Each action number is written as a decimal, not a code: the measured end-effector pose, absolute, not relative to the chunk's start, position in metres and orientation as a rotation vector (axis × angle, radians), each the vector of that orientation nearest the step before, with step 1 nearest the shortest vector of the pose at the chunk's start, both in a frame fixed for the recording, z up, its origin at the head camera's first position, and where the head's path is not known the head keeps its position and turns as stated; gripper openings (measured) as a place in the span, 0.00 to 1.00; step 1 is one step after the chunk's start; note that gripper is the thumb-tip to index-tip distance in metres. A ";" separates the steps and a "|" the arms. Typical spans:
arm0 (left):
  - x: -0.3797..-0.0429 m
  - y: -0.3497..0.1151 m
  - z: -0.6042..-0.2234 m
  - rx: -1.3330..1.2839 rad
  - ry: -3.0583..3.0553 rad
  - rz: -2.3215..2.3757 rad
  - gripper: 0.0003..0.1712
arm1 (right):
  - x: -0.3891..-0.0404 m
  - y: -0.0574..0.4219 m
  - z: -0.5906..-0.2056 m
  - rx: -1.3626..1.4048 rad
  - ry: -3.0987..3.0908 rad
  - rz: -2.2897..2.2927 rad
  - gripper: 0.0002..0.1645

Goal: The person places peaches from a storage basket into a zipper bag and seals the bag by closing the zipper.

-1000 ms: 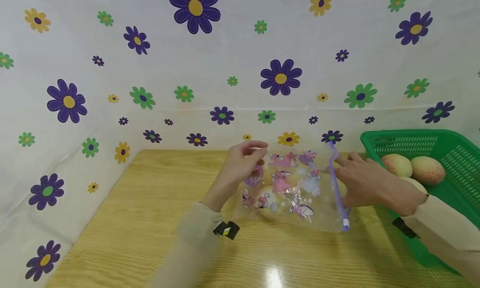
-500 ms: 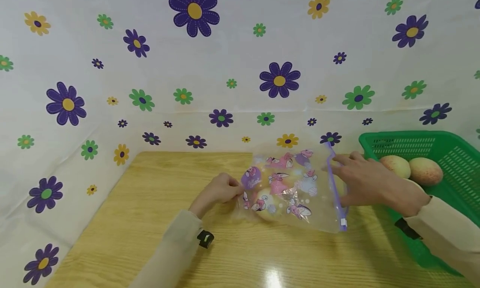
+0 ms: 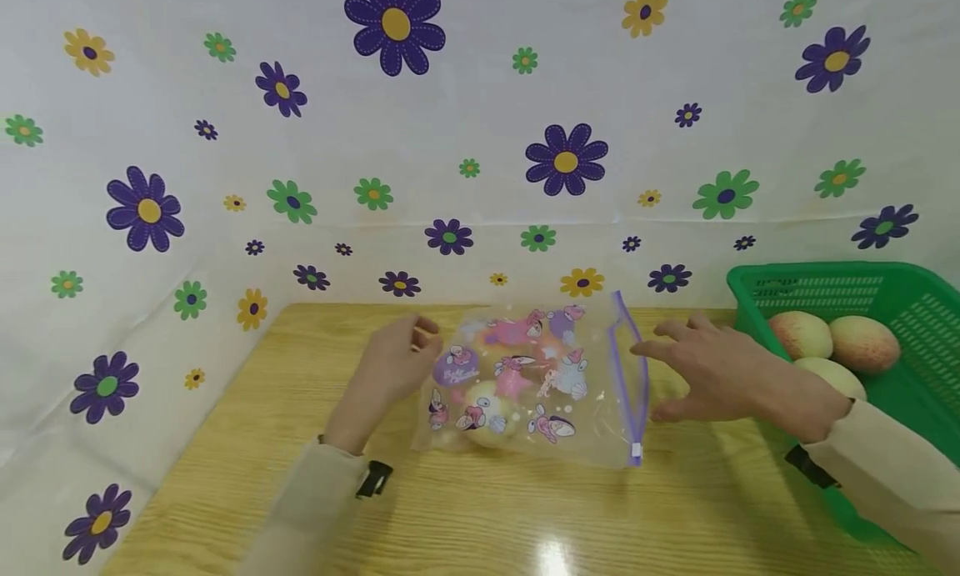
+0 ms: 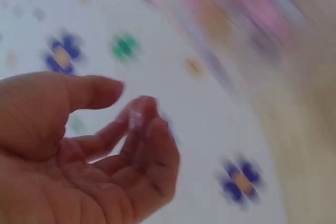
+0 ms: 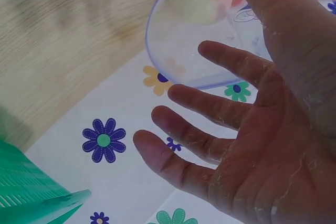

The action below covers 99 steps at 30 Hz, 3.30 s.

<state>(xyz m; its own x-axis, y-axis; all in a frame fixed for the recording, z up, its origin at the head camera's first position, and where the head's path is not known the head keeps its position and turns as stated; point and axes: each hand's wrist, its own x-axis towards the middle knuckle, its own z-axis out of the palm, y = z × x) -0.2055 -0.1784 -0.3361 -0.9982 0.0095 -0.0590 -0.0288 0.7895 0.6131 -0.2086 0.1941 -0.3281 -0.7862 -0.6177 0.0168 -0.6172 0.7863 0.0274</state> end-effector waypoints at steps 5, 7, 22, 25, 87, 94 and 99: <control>-0.203 -0.087 -0.324 0.168 2.882 1.220 0.19 | -0.208 0.198 -0.329 0.985 -3.006 -0.071 0.45; -0.206 -0.055 -0.326 0.264 2.856 1.238 0.23 | -0.208 0.200 -0.330 0.969 -3.024 -0.087 0.43; -0.225 -0.026 -0.331 0.422 2.833 1.063 0.17 | -0.207 0.218 -0.316 0.887 -2.969 -0.042 0.34; -0.225 -0.044 -0.326 0.359 2.728 1.234 0.16 | -0.207 0.225 -0.309 0.841 -2.959 -0.051 0.34; -0.216 -0.080 -0.335 -0.013 1.701 2.129 0.20 | -0.210 0.362 -0.349 0.547 -3.142 -0.333 0.38; -0.217 -0.080 -0.336 -0.007 1.700 2.133 0.20 | -0.209 0.365 -0.351 0.552 -3.104 -0.517 0.36; -0.217 -0.080 -0.337 0.000 1.705 2.129 0.20 | -0.208 0.361 -0.355 0.579 -2.993 -0.700 0.29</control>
